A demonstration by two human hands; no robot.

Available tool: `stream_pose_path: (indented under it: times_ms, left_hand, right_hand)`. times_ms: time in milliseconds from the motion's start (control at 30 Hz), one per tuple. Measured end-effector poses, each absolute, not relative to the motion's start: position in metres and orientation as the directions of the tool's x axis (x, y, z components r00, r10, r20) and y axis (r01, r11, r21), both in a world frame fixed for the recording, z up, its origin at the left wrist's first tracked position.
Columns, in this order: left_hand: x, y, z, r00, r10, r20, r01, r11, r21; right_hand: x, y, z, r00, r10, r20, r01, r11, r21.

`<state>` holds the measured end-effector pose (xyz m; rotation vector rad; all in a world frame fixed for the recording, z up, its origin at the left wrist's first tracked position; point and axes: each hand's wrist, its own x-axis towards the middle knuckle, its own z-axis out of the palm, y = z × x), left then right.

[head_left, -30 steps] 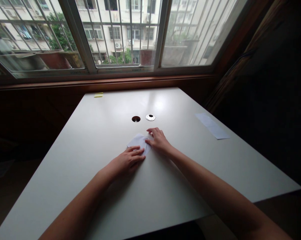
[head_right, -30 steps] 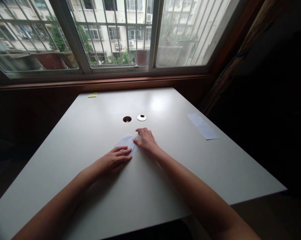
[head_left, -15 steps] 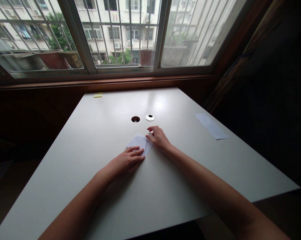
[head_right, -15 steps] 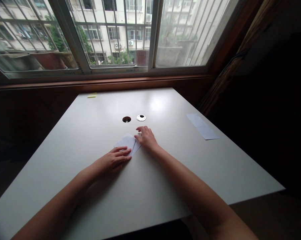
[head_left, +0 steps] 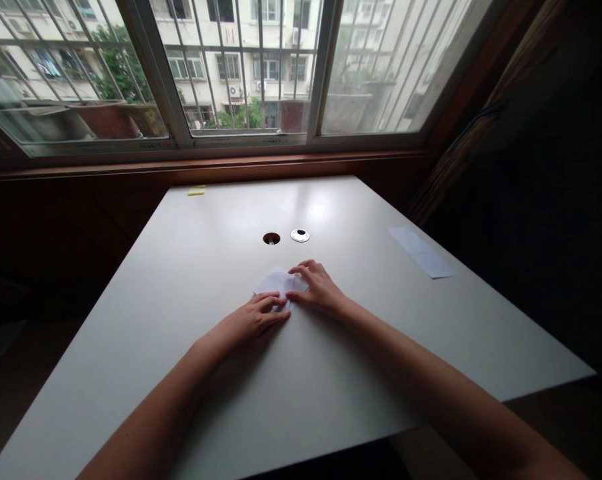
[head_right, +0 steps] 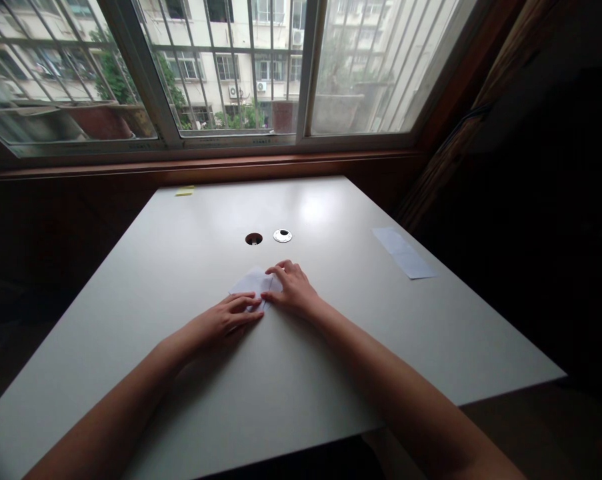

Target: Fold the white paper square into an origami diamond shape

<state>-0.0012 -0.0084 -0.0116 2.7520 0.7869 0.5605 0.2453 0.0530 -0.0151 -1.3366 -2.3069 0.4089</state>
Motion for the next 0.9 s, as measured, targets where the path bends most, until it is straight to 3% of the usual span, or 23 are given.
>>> stream_pose_path:
  times_ms: [433, 567, 733, 900]
  left_hand:
    - [-0.004, -0.004, -0.011, 0.774, 0.542, 0.328, 0.417, -0.825, 0.381]
    - [-0.001, -0.004, -0.011, 0.736, 0.59, 0.332, 0.507, -0.806, 0.306]
    - [0.002, -0.006, -0.009, 0.702, 0.675, 0.226, 0.657, -0.737, 0.161]
    - [0.005, -0.008, -0.007, 0.671, 0.72, 0.177, 0.71, -0.693, 0.124]
  right_hand:
    - [0.244, 0.04, -0.013, -0.4, 0.898, 0.184, 0.757, 0.437, -0.486]
    - [0.244, 0.041, -0.014, -0.401, 0.895, 0.192, 0.758, 0.443, -0.479]
    - [0.243, 0.041, -0.014, -0.396, 0.896, 0.199, 0.762, 0.442, -0.474]
    - [0.243, 0.039, -0.013, -0.393, 0.895, 0.21, 0.76, 0.445, -0.475]
